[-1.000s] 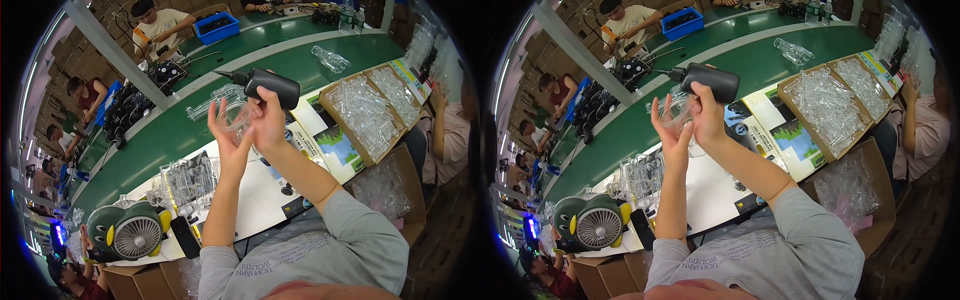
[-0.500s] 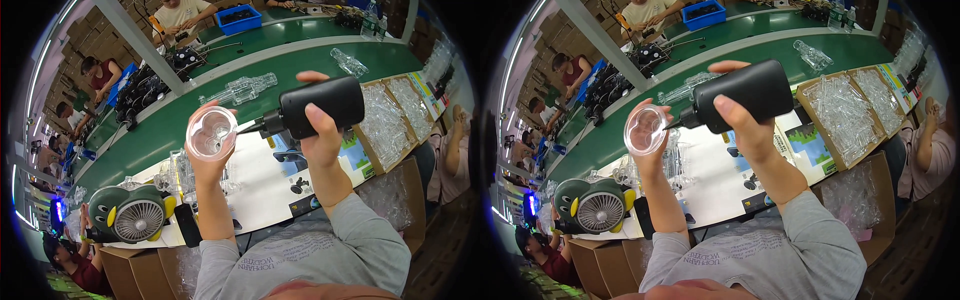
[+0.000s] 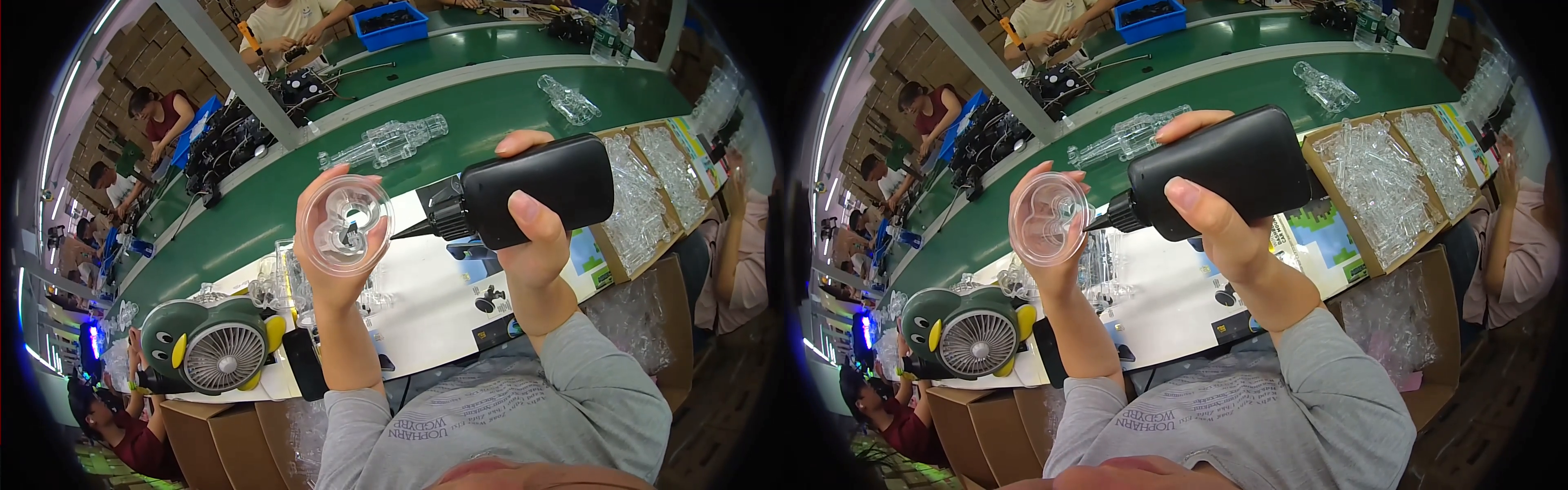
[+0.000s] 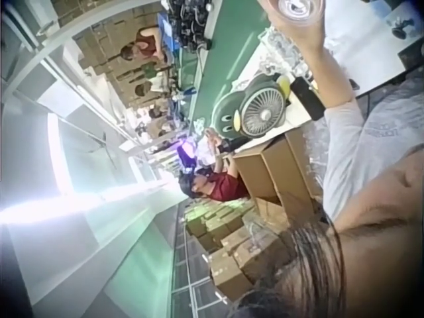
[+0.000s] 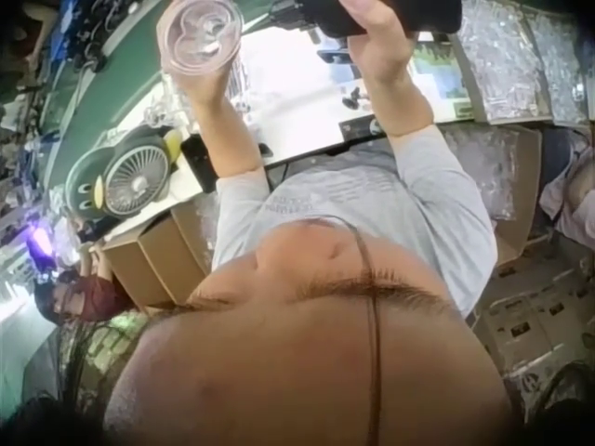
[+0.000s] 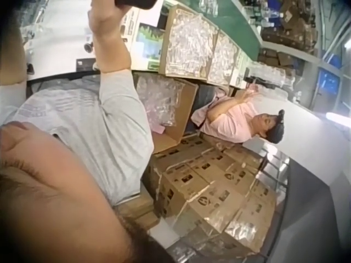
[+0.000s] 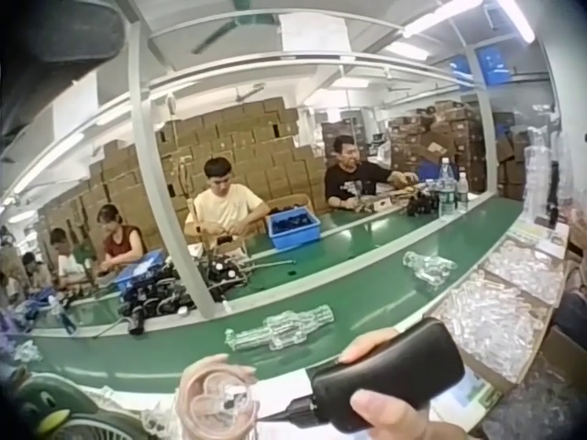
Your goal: Assembling clear plastic components on an assembly line, including applying a substance from a squeeze bottle and bagging parts.
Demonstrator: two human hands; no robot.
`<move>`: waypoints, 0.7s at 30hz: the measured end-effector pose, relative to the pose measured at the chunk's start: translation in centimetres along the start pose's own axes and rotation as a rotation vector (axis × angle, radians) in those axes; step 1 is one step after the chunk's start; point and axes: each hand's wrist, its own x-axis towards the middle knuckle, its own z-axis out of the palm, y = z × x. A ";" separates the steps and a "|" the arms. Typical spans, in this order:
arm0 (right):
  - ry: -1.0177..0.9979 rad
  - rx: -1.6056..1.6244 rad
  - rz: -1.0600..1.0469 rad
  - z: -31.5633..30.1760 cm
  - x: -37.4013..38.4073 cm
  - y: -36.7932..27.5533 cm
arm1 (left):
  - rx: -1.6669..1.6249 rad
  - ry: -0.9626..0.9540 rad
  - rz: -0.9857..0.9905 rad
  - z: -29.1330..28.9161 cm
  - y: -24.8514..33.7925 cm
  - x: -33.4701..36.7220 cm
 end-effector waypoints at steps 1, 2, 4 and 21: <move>0.007 -0.002 0.006 0.1 0.0 0.0 | 0.007 0.004 0.002 0.0 0.0 0.0; 0.015 -0.005 0.012 0.1 0.0 0.0 | 0.008 0.005 0.001 0.0 0.0 -0.1; 0.011 0.002 0.011 0.0 0.0 0.0 | 0.018 0.005 0.009 -0.1 0.0 0.0; 0.074 -0.071 0.079 -0.1 0.4 -0.2 | 0.092 -0.013 0.098 -0.3 0.4 -0.1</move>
